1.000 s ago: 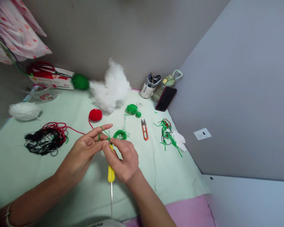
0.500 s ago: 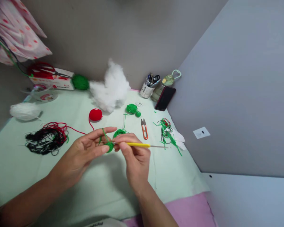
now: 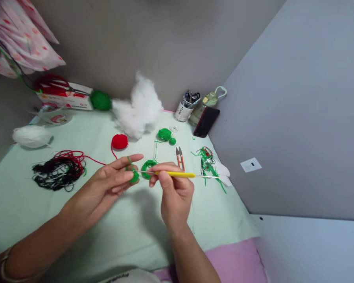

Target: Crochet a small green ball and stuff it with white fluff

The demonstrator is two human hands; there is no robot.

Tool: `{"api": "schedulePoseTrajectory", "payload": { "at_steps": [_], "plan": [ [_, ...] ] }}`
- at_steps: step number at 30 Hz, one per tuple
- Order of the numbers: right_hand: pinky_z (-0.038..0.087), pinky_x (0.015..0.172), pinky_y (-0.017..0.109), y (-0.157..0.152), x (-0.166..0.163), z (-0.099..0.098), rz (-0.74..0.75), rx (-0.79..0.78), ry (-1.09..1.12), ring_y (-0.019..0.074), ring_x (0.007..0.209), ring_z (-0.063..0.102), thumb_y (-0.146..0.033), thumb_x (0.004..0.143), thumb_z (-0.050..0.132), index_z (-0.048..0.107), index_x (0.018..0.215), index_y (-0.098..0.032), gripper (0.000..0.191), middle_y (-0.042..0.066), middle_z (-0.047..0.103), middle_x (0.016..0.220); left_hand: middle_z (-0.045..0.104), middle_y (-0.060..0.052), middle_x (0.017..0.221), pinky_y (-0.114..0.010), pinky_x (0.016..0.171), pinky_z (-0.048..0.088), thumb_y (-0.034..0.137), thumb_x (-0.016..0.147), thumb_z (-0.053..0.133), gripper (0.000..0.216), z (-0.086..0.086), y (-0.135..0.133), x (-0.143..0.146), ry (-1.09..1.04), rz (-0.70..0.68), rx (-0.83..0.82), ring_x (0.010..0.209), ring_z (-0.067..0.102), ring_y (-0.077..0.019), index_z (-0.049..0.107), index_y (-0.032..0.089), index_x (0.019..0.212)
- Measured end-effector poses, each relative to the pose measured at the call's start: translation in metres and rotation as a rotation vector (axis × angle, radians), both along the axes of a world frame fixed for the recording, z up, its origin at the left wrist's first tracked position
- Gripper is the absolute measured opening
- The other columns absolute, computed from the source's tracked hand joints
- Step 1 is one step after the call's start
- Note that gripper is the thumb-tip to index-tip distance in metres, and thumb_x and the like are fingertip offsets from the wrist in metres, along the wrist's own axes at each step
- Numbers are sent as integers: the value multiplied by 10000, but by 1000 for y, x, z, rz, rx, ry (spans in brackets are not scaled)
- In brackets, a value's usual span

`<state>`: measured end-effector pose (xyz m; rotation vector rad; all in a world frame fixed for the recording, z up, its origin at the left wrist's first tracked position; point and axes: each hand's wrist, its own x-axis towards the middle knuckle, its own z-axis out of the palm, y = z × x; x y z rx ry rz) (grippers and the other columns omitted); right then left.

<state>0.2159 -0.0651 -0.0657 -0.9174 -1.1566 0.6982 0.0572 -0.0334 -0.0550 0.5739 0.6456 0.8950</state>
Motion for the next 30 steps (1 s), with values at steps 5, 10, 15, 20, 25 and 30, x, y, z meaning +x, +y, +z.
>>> {"api": "schedulePoseTrajectory", "payload": {
  "at_steps": [5, 10, 15, 20, 25, 30],
  "plan": [
    [552, 692, 253, 3, -4, -3, 77, -105, 60, 120, 769, 669, -267, 996, 680, 825, 992, -278, 145, 21, 776, 921, 628, 29, 755, -224, 677, 409, 287, 837, 851, 310, 4, -2, 1, 110, -4, 129, 728, 534, -109, 826, 287, 1146],
    [548, 636, 211, 5, -4, 1, 138, -167, 261, 86, 663, 667, -327, 985, 697, 805, 917, -249, 150, 7, 785, 864, 646, 19, 848, -240, 702, 413, 284, 838, 839, 284, 0, -1, -2, 157, 11, 143, 741, 507, -109, 829, 291, 1122],
    [556, 627, 214, 7, -1, 5, 186, -177, 285, 85, 637, 668, -325, 1019, 641, 771, 912, -235, 191, 7, 784, 847, 635, 3, 921, -250, 767, 429, 288, 833, 833, 280, -2, -1, -4, 166, 11, 146, 854, 547, -135, 832, 301, 1112],
    [588, 662, 259, 1, 1, 4, 132, -115, 92, 112, 706, 707, -278, 1058, 568, 758, 978, -250, 207, 7, 785, 920, 623, 13, 914, -246, 786, 447, 285, 846, 820, 271, -5, 1, -5, 213, 33, 192, 823, 543, -122, 828, 324, 1114],
    [603, 747, 324, -8, -2, -1, -29, 102, -307, 151, 826, 720, -115, 1034, 538, 742, 1121, -256, 262, 36, 775, 1001, 621, 19, 878, -267, 799, 474, 252, 836, 821, 295, -4, -2, -2, 363, 130, 268, 772, 542, -122, 823, 306, 1126],
    [605, 720, 363, -8, -4, -4, -43, 204, -367, 184, 825, 723, -89, 1019, 517, 719, 1142, -252, 287, 55, 784, 1006, 641, 19, 827, -289, 795, 472, 233, 815, 833, 291, 2, -7, 0, 469, 243, 349, 725, 531, -137, 838, 295, 1099]
  ]
}}
